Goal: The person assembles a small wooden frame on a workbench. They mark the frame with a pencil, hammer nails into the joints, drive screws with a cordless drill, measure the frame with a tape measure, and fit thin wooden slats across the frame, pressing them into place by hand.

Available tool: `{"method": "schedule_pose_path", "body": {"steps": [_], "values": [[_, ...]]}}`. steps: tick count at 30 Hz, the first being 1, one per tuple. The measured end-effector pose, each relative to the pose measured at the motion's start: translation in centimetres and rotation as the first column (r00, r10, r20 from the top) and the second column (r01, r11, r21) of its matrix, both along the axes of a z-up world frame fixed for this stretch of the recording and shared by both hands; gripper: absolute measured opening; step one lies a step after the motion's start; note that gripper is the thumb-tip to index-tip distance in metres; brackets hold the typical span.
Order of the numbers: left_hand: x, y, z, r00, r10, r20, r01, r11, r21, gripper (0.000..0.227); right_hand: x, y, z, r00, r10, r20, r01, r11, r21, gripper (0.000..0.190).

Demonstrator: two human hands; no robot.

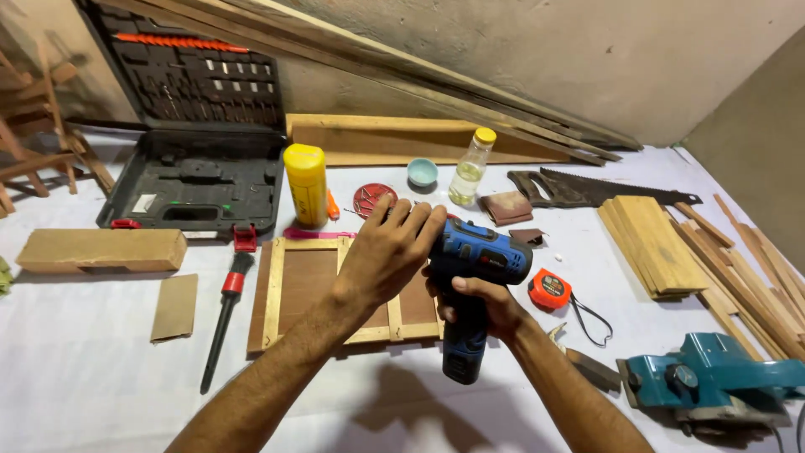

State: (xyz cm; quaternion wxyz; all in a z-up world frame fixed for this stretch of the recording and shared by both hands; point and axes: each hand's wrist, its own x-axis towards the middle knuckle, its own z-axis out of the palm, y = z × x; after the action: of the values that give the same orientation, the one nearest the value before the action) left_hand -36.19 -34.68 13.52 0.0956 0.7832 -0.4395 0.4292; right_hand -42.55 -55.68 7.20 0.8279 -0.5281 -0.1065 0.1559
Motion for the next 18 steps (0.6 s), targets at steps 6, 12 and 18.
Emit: {"method": "schedule_pose_path", "body": {"steps": [6,12,18], "values": [[-2.4,-1.4,-2.0,0.999,0.025,-0.035,-0.025,1.0,0.003,0.034,-1.8,-2.4,-2.7,0.994,-0.107,-0.029,0.102,0.987,-0.125,0.051],[-5.1,-2.9,-3.6,0.999,0.034,0.0,-0.034,0.999,-0.035,0.035,-6.2,-2.1,-2.1,0.988,-0.15,-0.026,0.146,0.984,-0.099,0.053],[-7.6,-4.7,-3.8,0.997,0.063,0.038,-0.061,0.997,-0.047,0.035,-8.4,-3.9,-2.5,0.973,-0.229,-0.024,0.222,0.96,-0.168,0.049]]}}
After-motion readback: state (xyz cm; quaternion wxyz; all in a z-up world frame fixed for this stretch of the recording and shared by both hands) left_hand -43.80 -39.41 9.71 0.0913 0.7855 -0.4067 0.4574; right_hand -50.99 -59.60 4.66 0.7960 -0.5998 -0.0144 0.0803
